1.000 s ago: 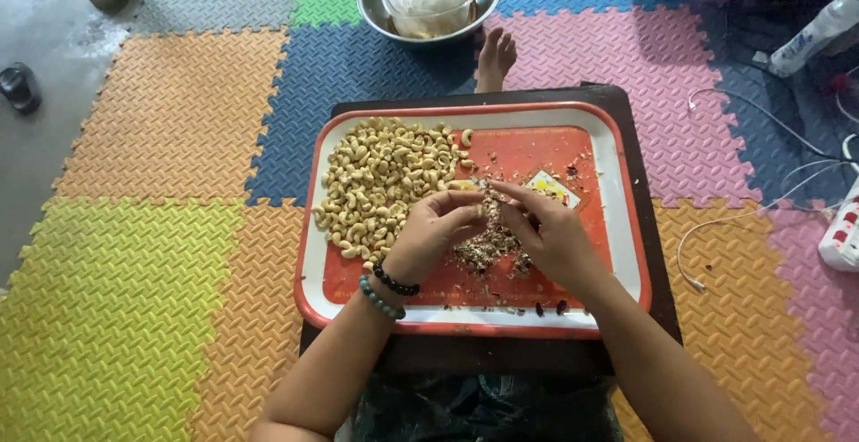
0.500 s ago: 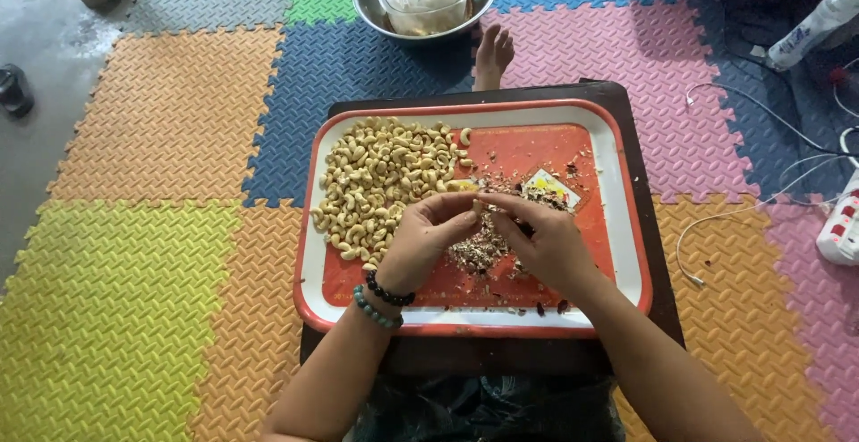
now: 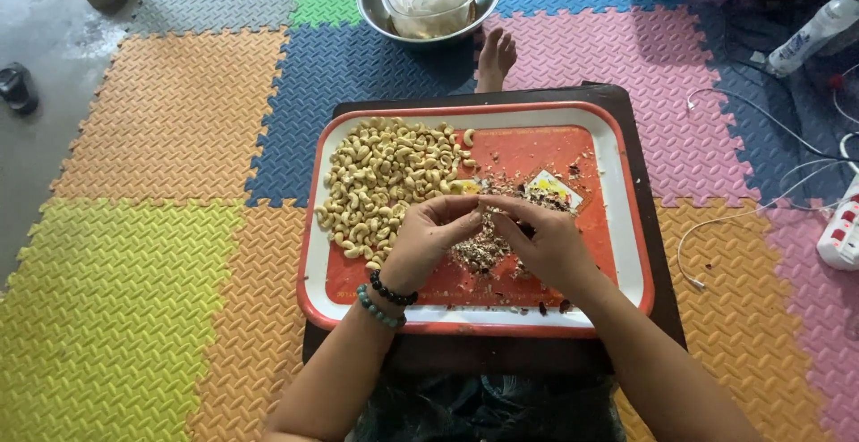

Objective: Manually removing the thin skin from cashew nuts and sorting them into piles on a tray.

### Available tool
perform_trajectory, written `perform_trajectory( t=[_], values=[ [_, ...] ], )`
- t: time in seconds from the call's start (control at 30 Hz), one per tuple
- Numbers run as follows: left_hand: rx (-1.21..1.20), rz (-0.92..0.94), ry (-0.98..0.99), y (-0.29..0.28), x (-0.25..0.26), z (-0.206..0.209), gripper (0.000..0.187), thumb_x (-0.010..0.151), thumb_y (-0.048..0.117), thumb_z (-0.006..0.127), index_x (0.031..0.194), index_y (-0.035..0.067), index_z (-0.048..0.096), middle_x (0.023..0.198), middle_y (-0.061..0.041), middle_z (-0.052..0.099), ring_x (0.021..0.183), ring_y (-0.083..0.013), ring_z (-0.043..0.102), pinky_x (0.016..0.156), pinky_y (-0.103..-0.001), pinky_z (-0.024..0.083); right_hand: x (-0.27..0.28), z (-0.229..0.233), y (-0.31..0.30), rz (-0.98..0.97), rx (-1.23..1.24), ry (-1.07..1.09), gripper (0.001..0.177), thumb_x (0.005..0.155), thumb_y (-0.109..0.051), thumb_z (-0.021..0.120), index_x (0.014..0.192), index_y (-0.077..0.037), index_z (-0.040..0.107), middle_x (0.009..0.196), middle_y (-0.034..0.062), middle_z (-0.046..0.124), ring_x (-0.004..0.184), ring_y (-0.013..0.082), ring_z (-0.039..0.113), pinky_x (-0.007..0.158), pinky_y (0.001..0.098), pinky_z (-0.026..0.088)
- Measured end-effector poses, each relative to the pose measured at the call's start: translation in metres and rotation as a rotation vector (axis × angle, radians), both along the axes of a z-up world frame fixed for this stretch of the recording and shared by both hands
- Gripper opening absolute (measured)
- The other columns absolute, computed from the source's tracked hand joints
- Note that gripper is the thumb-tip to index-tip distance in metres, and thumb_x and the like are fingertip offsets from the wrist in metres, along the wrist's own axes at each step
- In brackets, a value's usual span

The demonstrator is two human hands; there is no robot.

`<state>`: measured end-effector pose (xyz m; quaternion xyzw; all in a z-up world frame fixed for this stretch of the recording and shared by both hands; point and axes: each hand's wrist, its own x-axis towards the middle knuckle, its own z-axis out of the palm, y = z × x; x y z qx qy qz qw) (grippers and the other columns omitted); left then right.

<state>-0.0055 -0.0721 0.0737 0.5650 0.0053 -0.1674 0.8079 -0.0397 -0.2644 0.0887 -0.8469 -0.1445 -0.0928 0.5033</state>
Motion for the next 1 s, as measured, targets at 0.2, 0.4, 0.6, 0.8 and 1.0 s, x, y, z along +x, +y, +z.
perform_trajectory(
  t=[0.2,0.4,0.6,0.8,1.0],
  values=[
    [0.017,-0.008,-0.015,0.0,0.001,0.0,0.039,0.082,0.004,0.085,0.115,-0.011,0.071,0.097,-0.024,0.075,0.088,-0.024,0.072,0.081,-0.041,0.063,-0.002,0.011,0.004,0.017,-0.061,-0.077,0.025,0.102,-0.015,0.059,0.122,-0.012,0.075,0.109,0.0128,0.08,0.085,0.0306,0.079,0.068,0.0397,0.063],
    [-0.019,-0.014,0.066,-0.001,0.0,0.003,0.039,0.082,0.005,0.085,0.114,-0.011,0.071,0.097,-0.021,0.075,0.089,-0.0241,0.073,0.083,-0.041,0.062,0.005,-0.012,-0.002,-0.072,-0.393,-0.332,0.028,0.105,-0.02,0.057,0.128,-0.022,0.073,0.096,0.0064,0.078,0.078,0.0257,0.076,0.063,0.0387,0.063],
    [-0.05,-0.099,0.12,-0.003,0.002,-0.013,0.038,0.088,0.009,0.081,0.118,-0.01,0.068,0.105,-0.026,0.072,0.092,-0.0301,0.074,0.083,-0.043,0.064,0.012,-0.026,-0.012,-0.12,-0.538,-0.416,0.025,0.105,-0.023,0.057,0.124,-0.022,0.074,0.087,0.0061,0.076,0.069,0.0216,0.074,0.057,0.0317,0.06],
    [0.337,-0.132,-0.199,0.008,0.009,-0.013,0.032,0.091,0.018,0.08,0.117,0.002,0.071,0.102,-0.018,0.074,0.089,-0.0265,0.075,0.075,-0.038,0.065,0.011,-0.016,-0.022,-0.134,-0.366,-0.271,0.026,0.107,-0.029,0.057,0.124,-0.022,0.075,0.09,0.0087,0.078,0.062,0.0194,0.071,0.055,0.0306,0.059],
    [0.925,0.079,-0.557,0.071,0.037,0.036,0.029,0.099,0.015,0.067,0.127,0.008,0.068,0.107,-0.014,0.072,0.097,-0.0259,0.071,0.085,-0.035,0.058,0.007,0.0,-0.012,-0.146,-0.386,-0.33,0.02,0.104,-0.019,0.063,0.12,-0.018,0.076,0.09,0.011,0.077,0.056,0.0262,0.069,0.049,0.0404,0.056]
  ],
)
